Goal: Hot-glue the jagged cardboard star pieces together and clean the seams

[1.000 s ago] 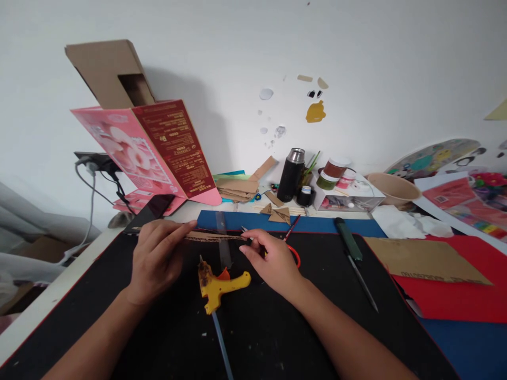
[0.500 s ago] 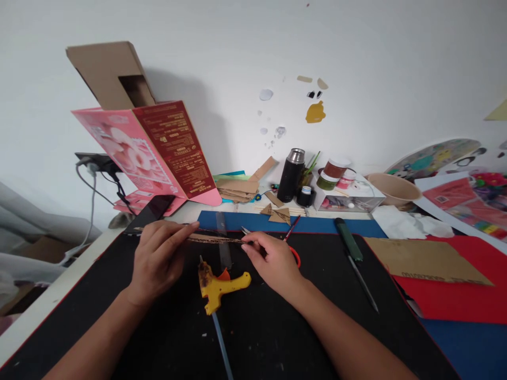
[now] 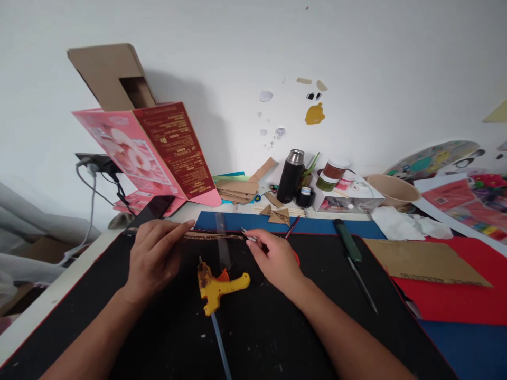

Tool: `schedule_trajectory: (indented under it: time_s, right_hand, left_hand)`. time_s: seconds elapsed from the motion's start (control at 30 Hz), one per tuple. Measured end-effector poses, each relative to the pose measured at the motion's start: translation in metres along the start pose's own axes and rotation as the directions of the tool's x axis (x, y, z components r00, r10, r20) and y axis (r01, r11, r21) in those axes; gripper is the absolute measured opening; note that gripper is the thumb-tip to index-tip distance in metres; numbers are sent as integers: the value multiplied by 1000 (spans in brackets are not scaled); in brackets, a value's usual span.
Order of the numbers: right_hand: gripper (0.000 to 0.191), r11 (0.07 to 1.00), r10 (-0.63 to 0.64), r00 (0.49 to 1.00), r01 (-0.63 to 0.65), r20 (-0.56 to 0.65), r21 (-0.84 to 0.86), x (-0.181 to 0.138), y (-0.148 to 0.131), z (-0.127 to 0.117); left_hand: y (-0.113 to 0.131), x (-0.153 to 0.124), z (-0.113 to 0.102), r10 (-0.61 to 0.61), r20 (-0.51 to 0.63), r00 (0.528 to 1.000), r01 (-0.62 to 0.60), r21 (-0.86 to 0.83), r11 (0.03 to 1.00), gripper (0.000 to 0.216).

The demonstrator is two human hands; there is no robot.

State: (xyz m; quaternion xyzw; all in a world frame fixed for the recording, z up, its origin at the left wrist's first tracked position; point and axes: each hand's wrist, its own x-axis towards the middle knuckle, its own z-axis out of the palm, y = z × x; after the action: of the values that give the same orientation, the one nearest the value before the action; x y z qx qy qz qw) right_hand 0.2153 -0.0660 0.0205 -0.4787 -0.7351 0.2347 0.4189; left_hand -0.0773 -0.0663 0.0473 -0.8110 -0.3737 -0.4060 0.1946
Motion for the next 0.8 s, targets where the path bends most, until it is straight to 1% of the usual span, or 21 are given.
schedule_trajectory:
  time_s: [0.1, 0.3, 0.47, 0.63, 0.8]
  right_hand:
    - [22, 1000, 6, 1000, -6, -15, 4, 0, 0, 0]
    - [23, 1000, -10, 1000, 10, 16, -11, -3, -3, 5]
    - [16, 1000, -8, 1000, 9, 10, -26, -4, -3, 6]
    - [11, 997, -50, 999, 50, 0, -61, -4, -2, 6]
    - [12, 990, -86, 996, 88, 24, -107, -4, -2, 4]
  left_hand:
    - [-2, -1, 0, 18, -1, 1000, -18, 11, 1000, 65]
    - [0, 0, 1, 46, -12, 999, -46, 8, 999, 59]
    - [5, 2, 0, 45, 4, 999, -45, -9, 999, 57]
    - [7, 2, 1, 49, 10, 999, -48, -23, 999, 59]
    - [5, 0, 1, 41, 22, 999, -40, -25, 999, 58]
